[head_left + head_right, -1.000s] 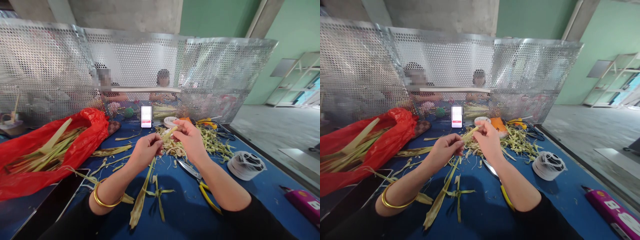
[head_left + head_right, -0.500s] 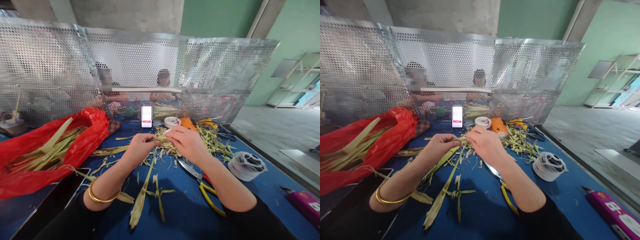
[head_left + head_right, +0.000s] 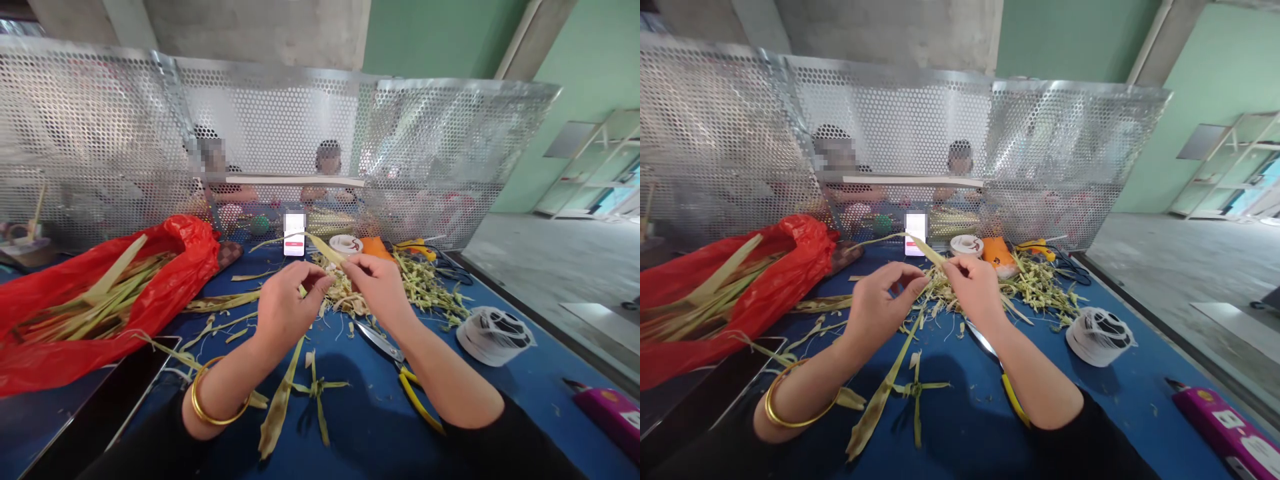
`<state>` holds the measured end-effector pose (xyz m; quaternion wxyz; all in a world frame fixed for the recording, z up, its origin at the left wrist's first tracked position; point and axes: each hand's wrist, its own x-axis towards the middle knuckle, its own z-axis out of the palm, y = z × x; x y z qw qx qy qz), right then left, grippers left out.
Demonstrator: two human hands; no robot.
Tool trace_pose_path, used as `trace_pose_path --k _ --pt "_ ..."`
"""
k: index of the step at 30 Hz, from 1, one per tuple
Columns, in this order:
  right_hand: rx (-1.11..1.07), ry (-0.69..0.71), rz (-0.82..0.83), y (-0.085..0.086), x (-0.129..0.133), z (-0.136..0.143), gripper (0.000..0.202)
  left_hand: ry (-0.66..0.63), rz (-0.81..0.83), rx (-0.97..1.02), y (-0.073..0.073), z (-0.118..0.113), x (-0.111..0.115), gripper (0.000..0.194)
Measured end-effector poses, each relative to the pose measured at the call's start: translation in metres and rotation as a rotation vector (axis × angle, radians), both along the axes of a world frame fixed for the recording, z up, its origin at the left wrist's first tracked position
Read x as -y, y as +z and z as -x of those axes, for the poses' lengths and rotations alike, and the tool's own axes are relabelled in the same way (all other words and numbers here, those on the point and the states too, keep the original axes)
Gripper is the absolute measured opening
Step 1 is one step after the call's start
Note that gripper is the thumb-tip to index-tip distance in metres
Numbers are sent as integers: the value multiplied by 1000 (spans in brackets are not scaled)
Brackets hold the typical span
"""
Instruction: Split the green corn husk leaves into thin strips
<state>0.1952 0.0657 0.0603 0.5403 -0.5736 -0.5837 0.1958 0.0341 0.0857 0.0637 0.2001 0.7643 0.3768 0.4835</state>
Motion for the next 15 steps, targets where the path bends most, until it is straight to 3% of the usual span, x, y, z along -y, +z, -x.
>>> trace_pose_path --k 2,4,7,11,15 --pt "53 9 -46 -4 3 11 16 -99 321 160 -5 -4 -4 24" --pt "145 32 -109 -8 6 20 11 -136 518 339 -8 -7 -9 29" --pt "130 101 -82 -11 8 25 13 -174 607 463 -10 -6 -15 25" --pt "-283 180 102 -12 4 23 14 -257 671 478 -10 -5 -16 21" --pt "-446 147 81 -16 0 26 13 -272 770 559 -10 -5 -16 19"
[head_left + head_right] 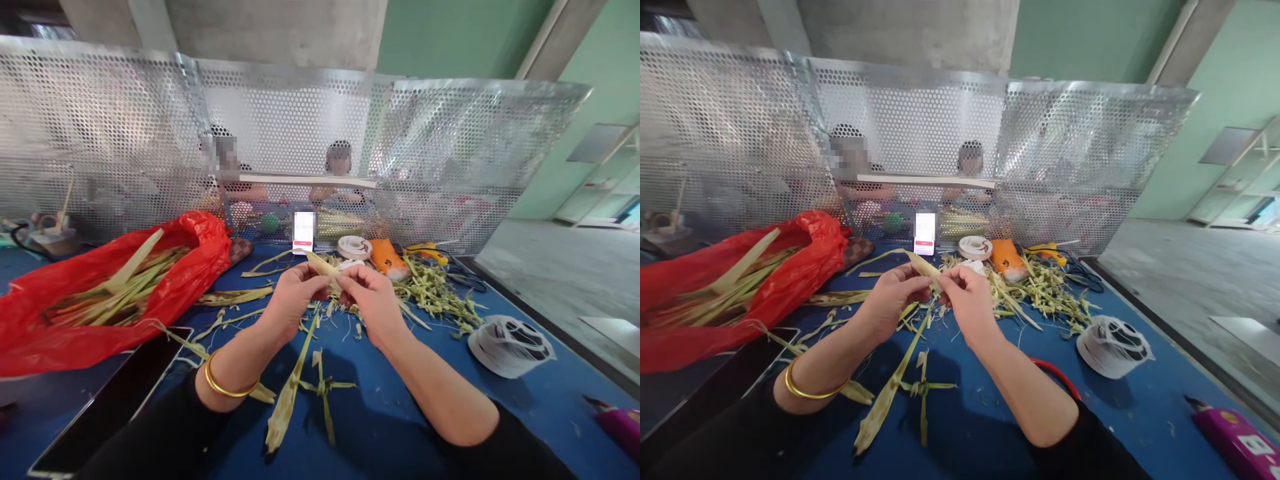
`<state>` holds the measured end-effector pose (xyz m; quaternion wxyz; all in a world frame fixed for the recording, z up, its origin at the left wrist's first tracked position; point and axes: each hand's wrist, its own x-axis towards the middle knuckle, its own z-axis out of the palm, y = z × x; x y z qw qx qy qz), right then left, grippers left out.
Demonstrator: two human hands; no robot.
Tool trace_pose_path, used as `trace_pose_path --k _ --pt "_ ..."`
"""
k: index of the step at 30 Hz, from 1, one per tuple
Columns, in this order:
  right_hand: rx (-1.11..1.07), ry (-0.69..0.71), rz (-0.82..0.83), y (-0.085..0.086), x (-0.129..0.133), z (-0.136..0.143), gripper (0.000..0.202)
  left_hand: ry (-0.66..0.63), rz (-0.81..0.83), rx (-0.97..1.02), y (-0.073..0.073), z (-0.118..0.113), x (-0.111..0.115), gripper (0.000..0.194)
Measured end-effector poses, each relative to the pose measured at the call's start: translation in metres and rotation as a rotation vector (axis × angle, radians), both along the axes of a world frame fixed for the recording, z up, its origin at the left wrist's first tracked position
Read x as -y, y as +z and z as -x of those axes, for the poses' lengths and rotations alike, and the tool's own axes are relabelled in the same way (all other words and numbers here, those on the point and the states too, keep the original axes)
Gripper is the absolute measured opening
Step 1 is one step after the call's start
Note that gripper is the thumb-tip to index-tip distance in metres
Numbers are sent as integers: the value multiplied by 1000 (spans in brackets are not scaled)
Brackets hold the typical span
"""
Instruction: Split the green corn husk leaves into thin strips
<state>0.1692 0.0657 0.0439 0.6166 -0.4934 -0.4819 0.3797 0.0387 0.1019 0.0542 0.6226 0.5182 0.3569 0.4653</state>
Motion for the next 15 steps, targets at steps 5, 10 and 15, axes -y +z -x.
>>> trace_pose_path --k 5,10,15 --pt "-47 -53 -56 -5 0 6 14 -8 77 48 1 -1 1 16" --pt "33 -107 -88 -10 -1 8 16 -47 101 96 0 -3 7 21" --pt "340 -235 -191 -16 3 12 13 -2 146 33 -3 -5 11 25"
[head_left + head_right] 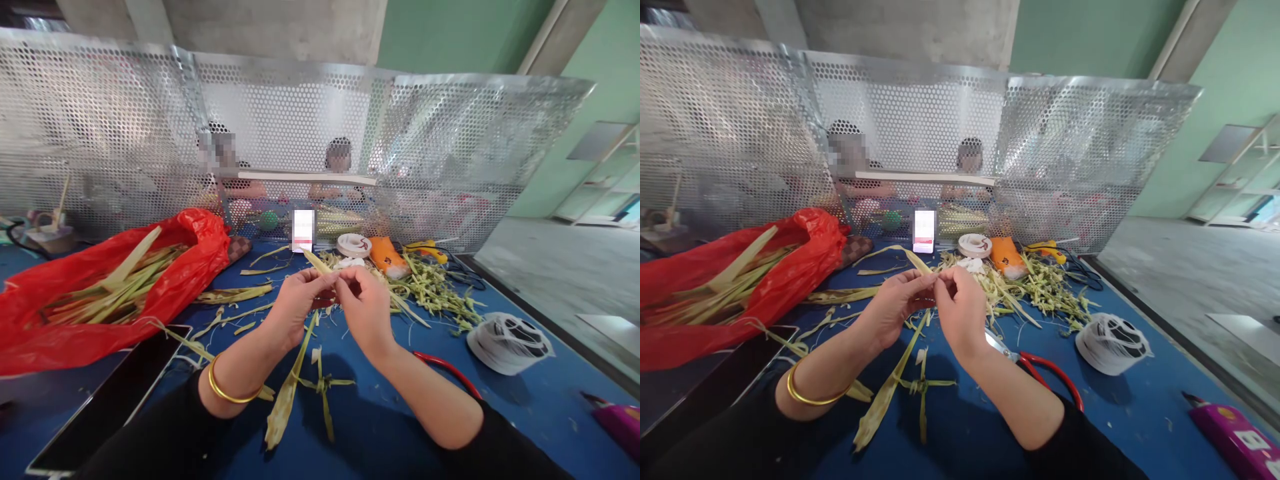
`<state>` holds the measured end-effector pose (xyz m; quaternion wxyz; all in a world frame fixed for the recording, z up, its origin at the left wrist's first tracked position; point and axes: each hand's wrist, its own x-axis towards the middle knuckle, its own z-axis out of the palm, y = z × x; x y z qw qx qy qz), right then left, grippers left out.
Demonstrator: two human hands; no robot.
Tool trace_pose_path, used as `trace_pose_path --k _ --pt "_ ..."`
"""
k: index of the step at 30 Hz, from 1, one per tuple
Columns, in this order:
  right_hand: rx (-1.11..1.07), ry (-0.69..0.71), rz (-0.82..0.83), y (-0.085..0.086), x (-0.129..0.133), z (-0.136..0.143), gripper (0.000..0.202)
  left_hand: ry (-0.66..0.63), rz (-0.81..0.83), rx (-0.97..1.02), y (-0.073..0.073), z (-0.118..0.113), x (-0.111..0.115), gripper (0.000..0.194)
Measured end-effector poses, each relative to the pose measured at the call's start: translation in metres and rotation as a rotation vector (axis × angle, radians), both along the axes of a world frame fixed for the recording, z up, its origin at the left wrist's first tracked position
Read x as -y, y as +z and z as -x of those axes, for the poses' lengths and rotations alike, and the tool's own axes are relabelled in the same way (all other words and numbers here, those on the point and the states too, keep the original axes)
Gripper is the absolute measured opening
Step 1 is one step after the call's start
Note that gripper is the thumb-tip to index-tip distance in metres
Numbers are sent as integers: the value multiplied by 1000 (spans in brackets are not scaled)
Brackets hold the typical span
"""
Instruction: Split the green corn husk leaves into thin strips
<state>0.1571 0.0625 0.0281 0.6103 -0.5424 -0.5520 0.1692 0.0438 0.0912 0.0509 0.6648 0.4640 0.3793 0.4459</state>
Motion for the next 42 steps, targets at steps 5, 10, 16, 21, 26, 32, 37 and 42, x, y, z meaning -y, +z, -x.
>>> trace_pose_path --k 5,10,16,21,26,32,37,42 --pt "-172 71 27 2 -1 -1 12 0 18 73 -1 -1 -2 13" --pt "-523 162 158 6 -5 0 13 -11 -34 47 0 0 -2 13" --pt "-502 114 71 2 -2 5 13 5 -45 43 1 -3 1 18" --pt "-457 193 208 13 -2 -6 14 94 -16 22 7 3 -5 23" --pt "-494 280 341 25 -1 -15 17 118 -14 8 13 7 -8 14" --pt "-507 244 344 17 -4 -9 14 87 -30 -14 9 7 -9 17" --pt "-342 154 169 9 -4 -7 9 -2 -52 -61 6 7 -9 27" --pt "-276 97 162 9 -4 -9 10 19 -36 -92 9 7 -7 30"
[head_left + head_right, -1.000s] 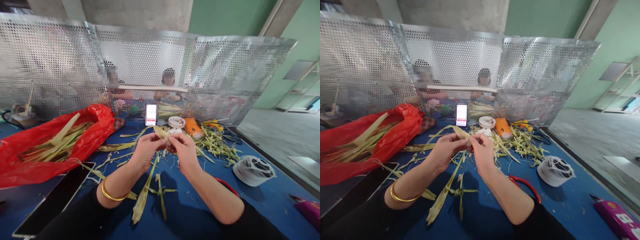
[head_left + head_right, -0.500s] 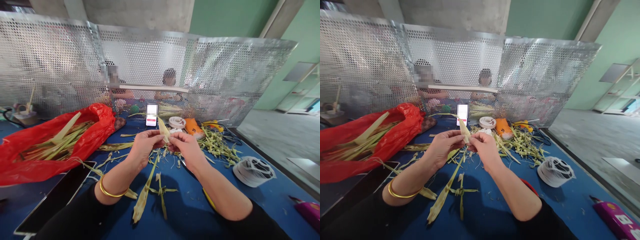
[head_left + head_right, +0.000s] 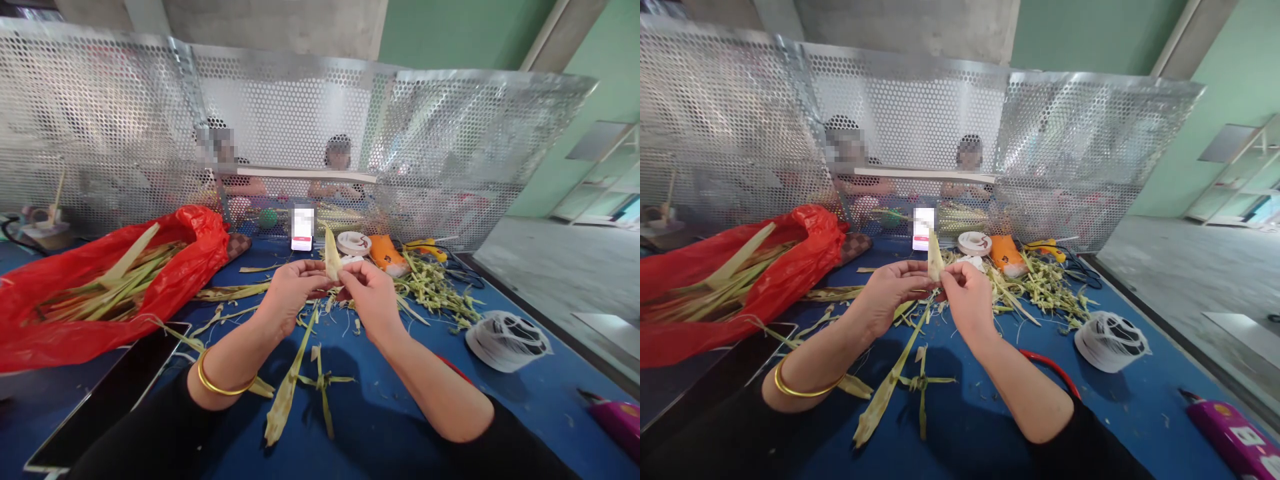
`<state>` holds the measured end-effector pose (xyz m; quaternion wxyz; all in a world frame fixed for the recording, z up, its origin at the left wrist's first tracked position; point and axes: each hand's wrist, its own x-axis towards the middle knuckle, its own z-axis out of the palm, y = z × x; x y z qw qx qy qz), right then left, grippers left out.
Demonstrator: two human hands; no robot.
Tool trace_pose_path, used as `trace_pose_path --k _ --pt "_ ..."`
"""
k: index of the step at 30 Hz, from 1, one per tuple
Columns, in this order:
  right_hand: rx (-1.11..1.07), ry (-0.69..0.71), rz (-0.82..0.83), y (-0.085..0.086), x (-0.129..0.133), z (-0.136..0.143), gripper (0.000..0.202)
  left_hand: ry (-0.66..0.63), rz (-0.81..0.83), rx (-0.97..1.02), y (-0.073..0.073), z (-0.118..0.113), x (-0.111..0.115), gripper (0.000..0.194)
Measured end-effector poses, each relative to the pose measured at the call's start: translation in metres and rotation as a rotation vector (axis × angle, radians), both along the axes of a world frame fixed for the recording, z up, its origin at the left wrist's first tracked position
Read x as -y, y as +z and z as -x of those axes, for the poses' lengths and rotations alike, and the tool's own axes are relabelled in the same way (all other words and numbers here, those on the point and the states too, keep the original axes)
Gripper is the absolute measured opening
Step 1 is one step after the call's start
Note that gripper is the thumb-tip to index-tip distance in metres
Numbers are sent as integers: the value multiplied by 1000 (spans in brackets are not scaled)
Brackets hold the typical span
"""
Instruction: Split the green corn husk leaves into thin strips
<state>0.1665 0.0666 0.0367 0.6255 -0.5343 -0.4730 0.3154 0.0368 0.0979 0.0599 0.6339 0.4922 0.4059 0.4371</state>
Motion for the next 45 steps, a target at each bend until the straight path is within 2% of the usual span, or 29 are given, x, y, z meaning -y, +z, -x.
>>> trace_pose_path --k 5,9,14,19,25,31,39,45 --pt "44 31 -12 0 2 3 9 -3 -29 -22 -1 -2 3 17" --pt "66 38 -43 0 5 5 15 -20 -25 -23 -3 -2 1 17" --pt "329 35 -209 1 7 -3 20 -75 -53 -1 2 2 -1 20" --pt "524 92 -308 5 8 -12 23 -97 -14 5 11 7 0 17" --pt "728 202 -433 18 6 -22 20 -115 -6 -2 18 13 -2 15" --pt "734 143 -502 16 3 -27 16 -168 10 -15 20 16 -3 14" --pt "806 97 -599 -1 6 -33 18 -146 112 -8 11 8 0 8" --pt "787 61 -612 -2 6 -32 16 -136 113 20 7 5 2 10"
